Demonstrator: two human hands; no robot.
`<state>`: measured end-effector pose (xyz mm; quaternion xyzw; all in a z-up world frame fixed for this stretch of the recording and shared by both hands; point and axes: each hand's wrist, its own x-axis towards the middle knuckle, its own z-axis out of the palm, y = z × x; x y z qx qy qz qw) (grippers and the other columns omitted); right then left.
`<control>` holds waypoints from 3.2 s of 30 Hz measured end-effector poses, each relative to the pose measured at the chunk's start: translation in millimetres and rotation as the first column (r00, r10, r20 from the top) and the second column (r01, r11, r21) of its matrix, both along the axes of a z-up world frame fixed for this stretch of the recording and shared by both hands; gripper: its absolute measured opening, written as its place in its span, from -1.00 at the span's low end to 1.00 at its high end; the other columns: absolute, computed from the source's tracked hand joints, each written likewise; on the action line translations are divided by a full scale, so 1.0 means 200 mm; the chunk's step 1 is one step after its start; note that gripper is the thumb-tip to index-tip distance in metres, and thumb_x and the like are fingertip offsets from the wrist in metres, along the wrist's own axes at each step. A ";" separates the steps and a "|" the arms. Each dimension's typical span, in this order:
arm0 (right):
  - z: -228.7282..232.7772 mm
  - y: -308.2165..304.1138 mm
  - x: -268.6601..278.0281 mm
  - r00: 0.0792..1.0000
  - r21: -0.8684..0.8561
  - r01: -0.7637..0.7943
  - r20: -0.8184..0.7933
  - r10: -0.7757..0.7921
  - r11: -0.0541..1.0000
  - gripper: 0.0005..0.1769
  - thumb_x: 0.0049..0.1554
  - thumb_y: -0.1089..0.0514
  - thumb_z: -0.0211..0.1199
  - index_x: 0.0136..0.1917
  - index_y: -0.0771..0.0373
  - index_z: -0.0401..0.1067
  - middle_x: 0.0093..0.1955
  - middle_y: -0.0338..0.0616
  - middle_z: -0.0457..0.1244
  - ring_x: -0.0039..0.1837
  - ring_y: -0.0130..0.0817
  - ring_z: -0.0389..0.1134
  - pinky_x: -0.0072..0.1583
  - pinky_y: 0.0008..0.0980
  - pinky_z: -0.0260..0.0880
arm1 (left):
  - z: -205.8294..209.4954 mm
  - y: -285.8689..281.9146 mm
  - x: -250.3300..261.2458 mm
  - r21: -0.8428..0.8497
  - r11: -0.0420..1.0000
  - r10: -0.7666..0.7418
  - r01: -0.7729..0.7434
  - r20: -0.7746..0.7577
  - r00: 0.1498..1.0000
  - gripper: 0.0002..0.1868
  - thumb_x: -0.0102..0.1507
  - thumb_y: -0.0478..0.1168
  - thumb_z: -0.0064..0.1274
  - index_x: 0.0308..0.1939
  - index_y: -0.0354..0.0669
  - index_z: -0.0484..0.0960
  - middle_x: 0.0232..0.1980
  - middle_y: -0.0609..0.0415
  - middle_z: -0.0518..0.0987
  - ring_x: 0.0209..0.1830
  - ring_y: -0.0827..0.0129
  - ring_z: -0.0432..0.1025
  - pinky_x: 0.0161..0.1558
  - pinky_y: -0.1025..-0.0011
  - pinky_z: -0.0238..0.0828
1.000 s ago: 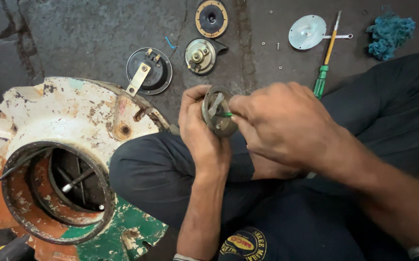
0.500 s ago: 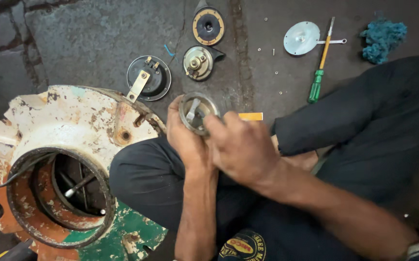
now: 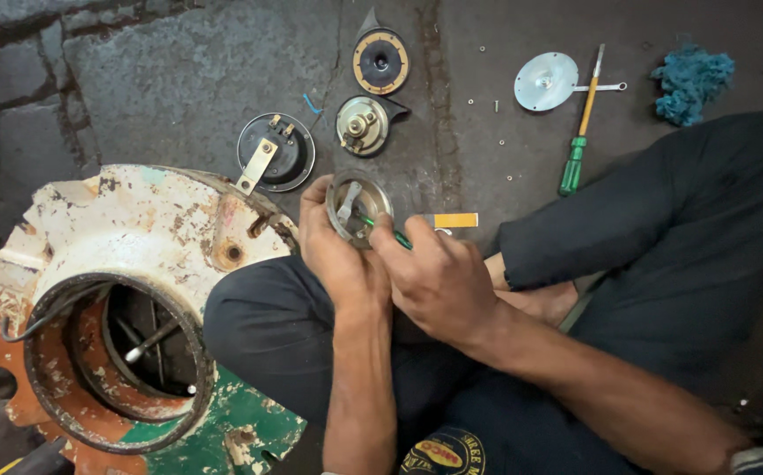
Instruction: The person sits on the floor and uses a scraper and screwdriver to clean and adjust a small cylindrical motor component. They scrape the exterior and interior surfaces, then use a screwdriver to manipulate internal parts.
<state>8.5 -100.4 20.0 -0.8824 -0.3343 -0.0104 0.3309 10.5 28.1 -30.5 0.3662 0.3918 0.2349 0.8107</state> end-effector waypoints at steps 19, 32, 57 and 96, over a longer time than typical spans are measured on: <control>0.12 -0.13 0.10 0.998 0.136 0.020 -0.067 -0.011 0.991 -0.77 0.14 0.22 0.33 0.09 0.26 0.50 -0.21 -0.12 0.26 -0.26 -0.13 0.36 -0.22 -0.24 0.36 | -0.04 -0.02 0.01 -0.108 0.994 0.002 0.019 0.185 0.983 -0.79 0.33 -0.39 -0.24 -0.03 -0.27 0.49 -0.15 -0.02 0.60 -0.15 0.33 0.55 -0.09 0.39 0.55; 0.21 -0.13 0.20 0.985 -0.006 -0.161 0.065 0.161 0.987 -0.66 0.06 0.19 0.38 0.13 0.27 0.55 -0.27 -0.17 0.19 -0.32 -0.26 0.32 -0.29 -0.29 0.28 | 0.04 -0.03 -0.01 -0.024 0.999 0.034 -0.030 0.195 0.980 -0.80 0.34 -0.39 -0.23 -0.05 -0.27 0.51 -0.17 0.02 0.57 -0.19 0.39 0.51 -0.13 0.46 0.51; -0.06 -0.02 0.04 0.970 -0.182 -0.013 0.237 0.057 0.983 -0.67 0.10 0.21 0.22 0.16 0.24 0.44 -0.21 -0.14 0.18 -0.35 -0.32 0.31 -0.31 -0.33 0.31 | -0.09 0.00 0.05 -0.130 0.991 -0.028 0.042 0.104 0.994 -0.61 0.30 -0.43 -0.40 0.08 -0.46 0.48 0.05 -0.26 0.63 -0.14 0.25 0.55 -0.15 0.37 0.57; 0.03 0.19 0.14 0.989 -0.355 -0.059 -0.149 0.005 0.933 -0.75 0.06 0.12 0.21 -0.02 0.30 0.45 -0.15 0.14 0.36 -0.20 0.04 0.47 -0.21 -0.05 0.47 | -0.20 0.04 0.01 0.110 0.967 -0.229 0.231 -0.033 0.973 -0.59 0.32 -0.42 -0.38 0.03 -0.41 0.61 -0.26 0.03 0.58 -0.40 0.47 0.43 -0.33 0.51 0.43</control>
